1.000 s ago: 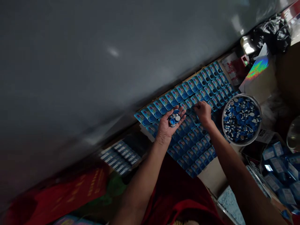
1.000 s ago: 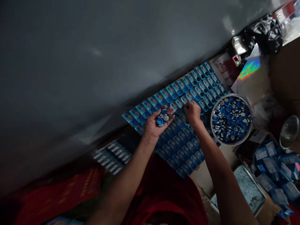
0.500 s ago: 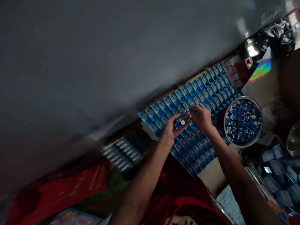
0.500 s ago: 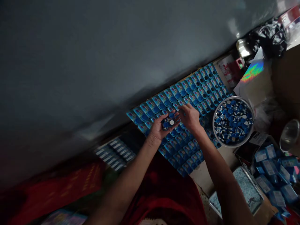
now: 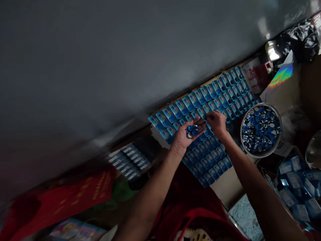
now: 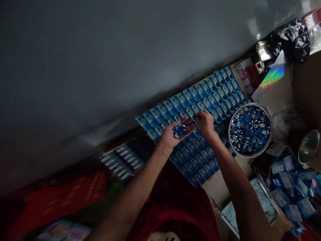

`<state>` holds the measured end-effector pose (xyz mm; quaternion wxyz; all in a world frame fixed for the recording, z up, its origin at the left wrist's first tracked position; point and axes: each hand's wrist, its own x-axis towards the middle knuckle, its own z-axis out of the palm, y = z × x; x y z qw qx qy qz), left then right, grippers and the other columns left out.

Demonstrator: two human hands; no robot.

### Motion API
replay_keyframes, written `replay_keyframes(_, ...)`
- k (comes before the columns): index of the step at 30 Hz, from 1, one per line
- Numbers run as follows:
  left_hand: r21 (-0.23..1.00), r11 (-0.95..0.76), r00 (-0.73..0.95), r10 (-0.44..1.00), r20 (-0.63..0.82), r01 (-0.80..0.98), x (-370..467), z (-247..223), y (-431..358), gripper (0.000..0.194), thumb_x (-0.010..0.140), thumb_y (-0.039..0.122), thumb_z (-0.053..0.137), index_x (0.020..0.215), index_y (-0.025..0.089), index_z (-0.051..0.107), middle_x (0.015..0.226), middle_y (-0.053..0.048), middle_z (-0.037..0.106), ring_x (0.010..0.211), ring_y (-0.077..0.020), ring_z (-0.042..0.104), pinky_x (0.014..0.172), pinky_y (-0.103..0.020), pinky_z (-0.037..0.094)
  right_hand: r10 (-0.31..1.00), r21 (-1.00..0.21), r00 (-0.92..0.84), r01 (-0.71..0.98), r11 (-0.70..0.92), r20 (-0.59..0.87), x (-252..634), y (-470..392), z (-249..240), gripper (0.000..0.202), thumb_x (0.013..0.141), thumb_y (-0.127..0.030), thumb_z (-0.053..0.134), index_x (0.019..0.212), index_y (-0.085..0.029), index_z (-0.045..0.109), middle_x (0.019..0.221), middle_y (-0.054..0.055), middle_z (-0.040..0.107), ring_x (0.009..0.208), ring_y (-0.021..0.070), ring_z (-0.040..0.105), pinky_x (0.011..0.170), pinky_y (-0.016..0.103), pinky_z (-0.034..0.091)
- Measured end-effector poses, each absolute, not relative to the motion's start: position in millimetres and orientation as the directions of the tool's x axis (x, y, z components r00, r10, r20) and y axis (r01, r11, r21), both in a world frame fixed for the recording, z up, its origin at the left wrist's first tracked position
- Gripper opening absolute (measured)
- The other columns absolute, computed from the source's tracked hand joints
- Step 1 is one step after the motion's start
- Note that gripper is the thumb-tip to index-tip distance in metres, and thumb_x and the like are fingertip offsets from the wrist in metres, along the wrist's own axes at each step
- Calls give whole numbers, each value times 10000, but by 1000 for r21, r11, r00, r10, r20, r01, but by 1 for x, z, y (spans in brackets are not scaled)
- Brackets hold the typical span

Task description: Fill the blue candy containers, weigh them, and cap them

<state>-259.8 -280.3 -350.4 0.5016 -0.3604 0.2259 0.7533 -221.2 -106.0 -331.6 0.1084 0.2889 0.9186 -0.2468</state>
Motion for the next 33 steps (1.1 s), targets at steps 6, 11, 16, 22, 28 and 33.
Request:
replay_keyframes(6, -19, -423, -266, 603, -752, -906, -274, -355, -285, 379, 942, 248, 620, 1285, 148, 746, 1196, -140, 822, 1206, -312, 763, 1147, -538, 562, 473, -31, -692, 581, 813, -546, -259, -105, -323, 214, 953, -258, 632, 1125, -256, 759, 1136, 75, 788, 1052, 267, 726, 816, 324, 488)
replay_keyframes(11, -15, -394, -249, 609, -753, -919, -272, -358, -287, 377, 956, 274, 613, 1280, 136, 746, 1241, -156, 807, 1208, -323, 760, 1136, -536, 568, 482, 30, -650, 578, 816, -588, -271, -100, -321, 304, 920, -352, 741, 1215, -283, 711, 1146, 77, 799, 1050, 287, 737, 804, 327, 479)
replay_keyframes(16, -12, -315, -179, 569, -802, -949, -263, -353, -295, 326, 1029, 260, 533, 1225, 99, 738, 1078, -148, 833, 995, -270, 814, 1018, -495, 636, 420, -207, -786, 551, 808, -453, -232, -123, -306, 215, 1040, -307, 620, 1213, -266, 741, 1131, 71, 776, 1022, 239, 720, 839, 310, 488)
replay_keyframes(22, -48, -242, -60, 417, -907, -969, -242, -348, -281, 194, 1033, 234, 569, 961, 140, 722, 751, -44, 784, 660, -188, 761, 844, -427, 688, 102, -587, -935, 295, 754, -340, -167, -146, -302, 267, 1024, -186, 636, 1215, -268, 803, 1181, 92, 704, 1108, 221, 668, 976, 302, 512)
replay_keyframes(28, -112, -218, -21, 529, -849, -970, -222, -351, -269, 228, 1027, 208, 548, 1124, 114, 732, 876, -91, 821, 834, -243, 813, 937, -480, 673, 325, -746, -892, 444, 496, -315, -139, -119, -316, 290, 974, -100, 590, 1074, -210, 839, 1031, 61, 707, 913, 172, 690, 876, 271, 534)
replay_keyframes(33, -79, -158, -36, 617, -786, -984, -223, -349, -279, 373, 1046, 256, 514, 1309, 69, 702, 1170, -199, 812, 1101, -311, 799, 968, -477, 662, 559, -747, -747, 590, 307, -360, -147, -104, -324, 189, 883, -144, 649, 973, -182, 810, 856, 21, 720, 782, 174, 672, 758, 271, 526)
